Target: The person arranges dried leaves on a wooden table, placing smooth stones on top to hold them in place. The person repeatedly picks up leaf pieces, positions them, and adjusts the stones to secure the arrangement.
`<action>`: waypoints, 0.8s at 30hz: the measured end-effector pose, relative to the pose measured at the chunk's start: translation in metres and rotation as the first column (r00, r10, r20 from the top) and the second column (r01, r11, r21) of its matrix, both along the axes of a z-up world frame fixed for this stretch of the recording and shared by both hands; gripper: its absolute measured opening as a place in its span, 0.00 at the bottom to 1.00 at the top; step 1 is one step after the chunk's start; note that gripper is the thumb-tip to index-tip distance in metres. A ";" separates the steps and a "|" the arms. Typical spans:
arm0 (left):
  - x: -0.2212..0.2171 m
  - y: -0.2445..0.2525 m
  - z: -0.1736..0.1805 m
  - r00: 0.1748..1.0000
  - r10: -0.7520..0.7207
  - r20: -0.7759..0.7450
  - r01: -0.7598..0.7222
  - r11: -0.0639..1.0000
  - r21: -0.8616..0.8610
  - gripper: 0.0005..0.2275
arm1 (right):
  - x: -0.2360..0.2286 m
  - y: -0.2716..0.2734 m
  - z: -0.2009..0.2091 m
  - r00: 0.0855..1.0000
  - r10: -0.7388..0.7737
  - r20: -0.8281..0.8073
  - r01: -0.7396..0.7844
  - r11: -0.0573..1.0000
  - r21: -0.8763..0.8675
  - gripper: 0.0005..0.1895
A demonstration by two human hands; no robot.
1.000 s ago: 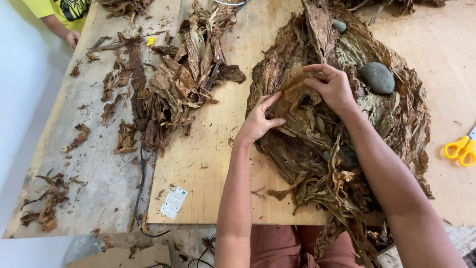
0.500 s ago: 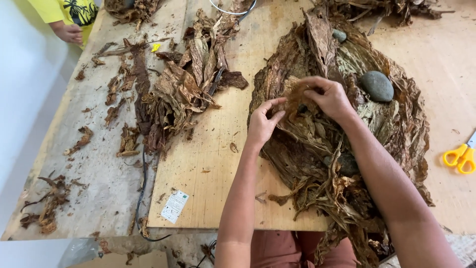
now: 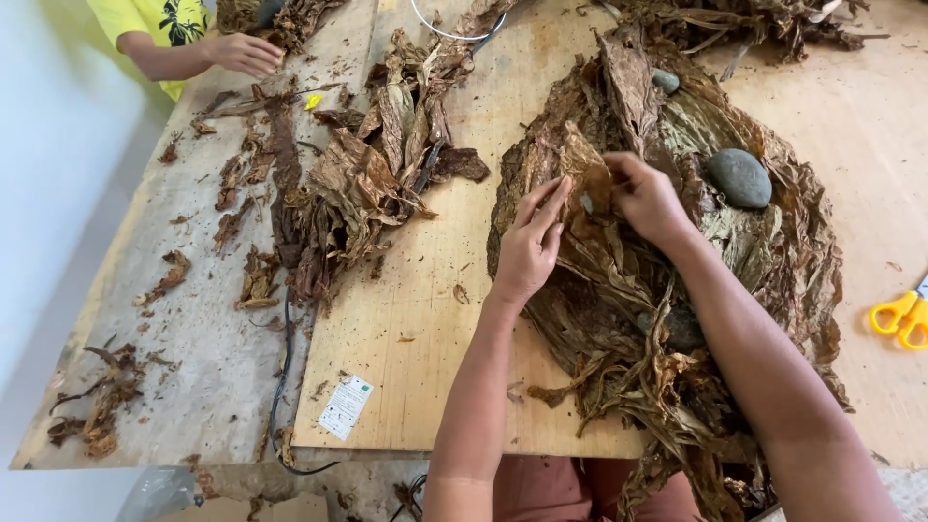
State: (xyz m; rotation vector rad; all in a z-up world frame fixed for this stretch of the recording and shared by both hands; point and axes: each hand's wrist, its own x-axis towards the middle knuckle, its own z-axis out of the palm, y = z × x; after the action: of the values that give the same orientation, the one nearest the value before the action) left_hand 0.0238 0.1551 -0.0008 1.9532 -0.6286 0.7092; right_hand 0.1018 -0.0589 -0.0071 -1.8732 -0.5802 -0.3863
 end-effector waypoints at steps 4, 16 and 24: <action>0.002 -0.001 -0.003 0.985 0.044 0.168 -0.063 0.992 0.111 0.31 | 0.005 -0.005 -0.018 0.998 0.065 0.017 -0.054 0.927 -0.371 0.18; -0.024 -0.027 0.007 0.922 0.044 0.384 -0.217 0.881 0.421 0.30 | 0.017 0.005 -0.042 0.910 0.166 0.380 0.210 0.606 -0.767 0.25; -0.049 -0.056 0.019 0.875 -0.150 0.461 -0.020 0.939 0.342 0.25 | 0.012 0.003 -0.020 0.994 0.089 0.062 -0.028 0.761 -0.648 0.34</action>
State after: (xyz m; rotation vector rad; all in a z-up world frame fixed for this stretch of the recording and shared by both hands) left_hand -0.0247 0.0987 0.0179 2.0574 -1.1850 1.1219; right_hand 0.1142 -0.0562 -0.0270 -2.5042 -0.9178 -0.2389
